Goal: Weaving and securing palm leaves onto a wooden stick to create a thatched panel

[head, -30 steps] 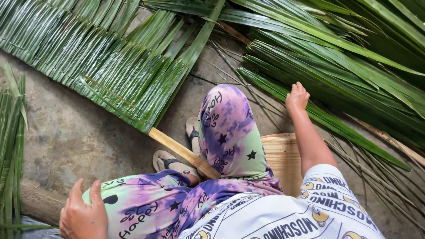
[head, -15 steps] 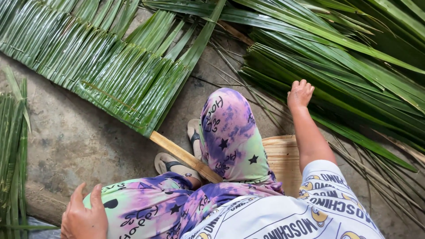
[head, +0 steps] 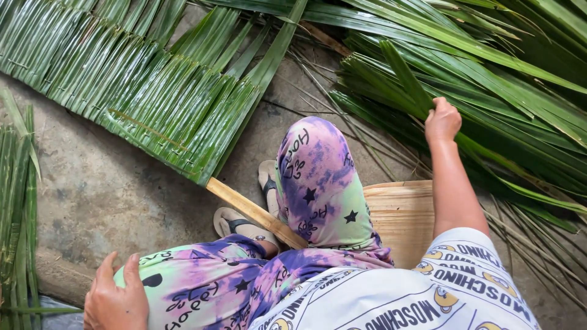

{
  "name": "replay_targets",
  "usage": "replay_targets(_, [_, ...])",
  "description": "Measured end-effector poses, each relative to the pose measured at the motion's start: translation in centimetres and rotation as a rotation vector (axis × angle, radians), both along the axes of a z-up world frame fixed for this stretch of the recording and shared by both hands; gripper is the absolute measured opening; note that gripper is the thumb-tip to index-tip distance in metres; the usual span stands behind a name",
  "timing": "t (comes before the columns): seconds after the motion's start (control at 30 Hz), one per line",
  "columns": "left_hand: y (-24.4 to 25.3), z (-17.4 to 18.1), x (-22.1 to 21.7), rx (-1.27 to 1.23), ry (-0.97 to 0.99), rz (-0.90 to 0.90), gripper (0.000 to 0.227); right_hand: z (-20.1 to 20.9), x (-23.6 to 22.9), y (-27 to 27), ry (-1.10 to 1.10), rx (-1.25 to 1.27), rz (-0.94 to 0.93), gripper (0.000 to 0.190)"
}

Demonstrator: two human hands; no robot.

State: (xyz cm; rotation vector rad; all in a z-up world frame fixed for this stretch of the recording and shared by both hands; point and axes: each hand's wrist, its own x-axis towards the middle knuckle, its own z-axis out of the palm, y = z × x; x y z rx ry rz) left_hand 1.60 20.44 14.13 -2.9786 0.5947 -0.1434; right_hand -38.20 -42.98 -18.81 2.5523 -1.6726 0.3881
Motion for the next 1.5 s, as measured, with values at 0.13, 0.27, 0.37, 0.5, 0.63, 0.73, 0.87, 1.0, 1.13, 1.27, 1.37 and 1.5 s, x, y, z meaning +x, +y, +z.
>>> replay_targets(0.13, [0.3, -0.2, 0.0, 0.026, -0.021, 0.007, 0.046, 1.9, -1.1, -1.3, -0.269, 0.398, -0.092, 0.021])
replay_targets(0.27, [-0.4, 0.3, -0.3, 0.039, -0.055, 0.005, 0.044, 2.3, -1.6, -1.1, -0.268, 0.519, -0.087, 0.023])
replay_targets(0.37, [-1.1, 1.1, -0.5, 0.076, -0.012, 0.049, 0.046, 3.9, -0.6, 0.8, -0.366, 0.541, -0.076, 0.018])
replay_targets(0.5, [-1.1, 0.9, -0.7, 0.045, -0.027, 0.043, 0.045, 4.6, 0.5, 3.9, -0.257, 0.371, 0.014, 0.026])
replay_targets(0.63, [-0.8, 0.7, -0.6, 0.039, -0.042, 0.035, 0.044, 5.0, 2.4, 7.4, -0.106, 0.069, 0.299, 0.024])
replay_targets(0.73, [-0.7, 0.8, -0.6, 0.047, -0.042, 0.025, 0.044, 4.7, 3.8, 10.1, 0.008, 0.067, 0.396, 0.022])
replay_targets(0.87, [-0.4, 0.6, -0.5, 0.042, -0.053, 0.015, 0.044, 1.8, 4.2, 11.7, 0.025, 0.052, 0.420, 0.022])
replay_targets(1.0, [-0.2, 0.5, -0.5, 0.026, -0.041, 0.008, 0.042, -2.0, 4.0, 12.3, 0.022, 0.117, 0.396, 0.021])
replay_targets(1.13, [0.2, 0.2, -0.5, 0.014, -0.053, 0.001, 0.041, -2.0, 4.2, 12.4, 0.027, 0.282, 0.362, 0.041])
replay_targets(1.27, [0.1, 0.3, -0.4, 0.003, -0.052, -0.011, 0.039, -1.7, 3.9, 11.9, -0.103, 0.421, 0.312, 0.046])
replay_targets(1.37, [-0.2, 0.4, -0.4, 0.035, -0.041, 0.006, 0.039, -0.1, 4.0, 12.0, -0.126, 0.462, 0.288, 0.046])
replay_targets(1.5, [-0.5, 0.7, -0.6, 0.042, -0.053, 0.015, 0.041, -0.5, 3.4, 11.3, -0.090, 0.339, 0.108, 0.036])
